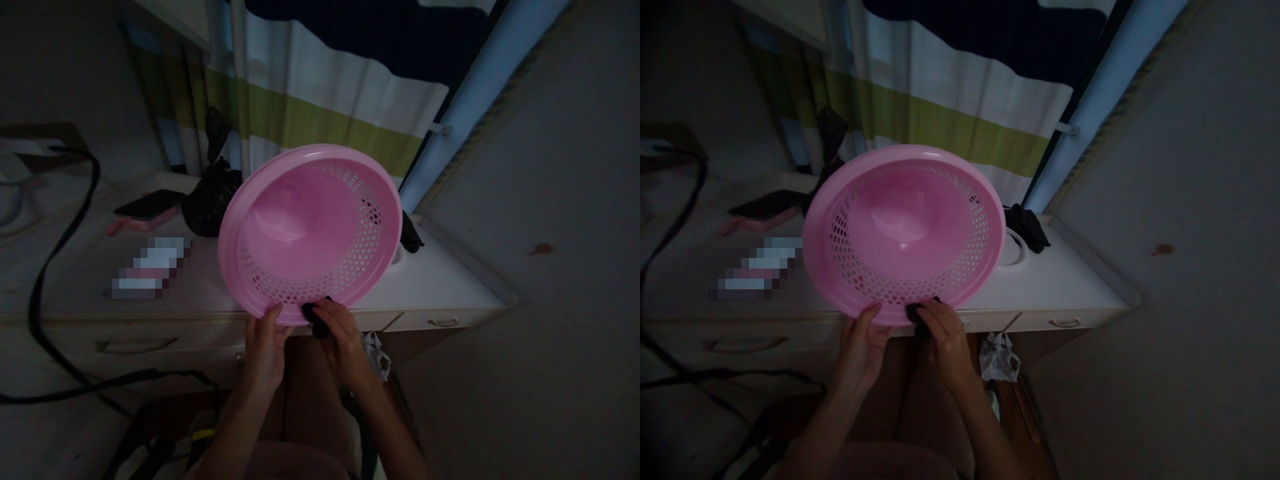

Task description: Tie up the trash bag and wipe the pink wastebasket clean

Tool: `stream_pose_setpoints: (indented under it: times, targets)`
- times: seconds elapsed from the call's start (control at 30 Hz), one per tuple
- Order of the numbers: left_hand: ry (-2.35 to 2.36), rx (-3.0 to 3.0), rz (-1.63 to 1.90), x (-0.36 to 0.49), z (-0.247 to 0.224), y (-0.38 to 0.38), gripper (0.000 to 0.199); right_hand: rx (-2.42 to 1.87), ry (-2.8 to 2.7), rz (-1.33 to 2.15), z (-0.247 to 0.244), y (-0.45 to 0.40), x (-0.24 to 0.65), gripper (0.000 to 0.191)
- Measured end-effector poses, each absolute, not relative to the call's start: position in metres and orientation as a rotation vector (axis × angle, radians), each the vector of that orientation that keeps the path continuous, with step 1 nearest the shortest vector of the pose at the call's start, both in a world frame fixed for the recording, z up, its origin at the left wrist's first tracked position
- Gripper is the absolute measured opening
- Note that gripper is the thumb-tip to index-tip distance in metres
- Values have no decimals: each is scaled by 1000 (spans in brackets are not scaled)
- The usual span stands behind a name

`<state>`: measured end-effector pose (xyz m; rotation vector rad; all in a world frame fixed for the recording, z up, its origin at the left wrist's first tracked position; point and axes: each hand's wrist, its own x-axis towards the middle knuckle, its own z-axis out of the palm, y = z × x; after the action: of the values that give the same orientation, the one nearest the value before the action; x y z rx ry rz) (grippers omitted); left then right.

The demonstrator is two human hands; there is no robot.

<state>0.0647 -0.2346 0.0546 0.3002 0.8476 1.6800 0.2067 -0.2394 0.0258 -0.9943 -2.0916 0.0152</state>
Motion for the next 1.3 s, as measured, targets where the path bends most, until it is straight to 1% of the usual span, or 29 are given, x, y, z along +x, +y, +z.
stream_pose_setpoints:
  times: [0.17,0.33,0.5,0.6,0.7,0.77,0.83,0.97,1.1,1.27,1.3]
  targets:
    - [859,335,1672,68,55,-234,30,-1065,-2103,84,28,-239,220,57]
    - [914,353,1679,72,53,-231,27,-997,-2054,185,31,-243,175,64]
    - [936,406,1677,63,51,-229,28,-946,-1942,131,26,-242,147,61]
    - [956,461,1645,54,55,-228,36,-987,-1997,63,18,-242,162,61]
    - [985,509,1610,47,59,-228,46,-1140,-2005,-94,12,-244,192,61]
    - [1030,537,1600,44,59,-226,49,-1273,-1949,-177,10,-244,214,59]
    - [1078,561,1597,43,60,-224,50,-1327,-1924,-180,11,-242,233,59]
    - [1130,594,1588,39,64,-219,48,-1143,-1970,-31,21,-234,249,62]
    - [1093,670,1652,32,69,-217,46,-1039,-1983,50,29,-230,243,62]
    - [865,474,1876,42,59,-215,26,-964,-1922,52,34,-230,226,58]
    - [816,438,1858,48,55,-215,24,-952,-1907,49,35,-230,223,57]
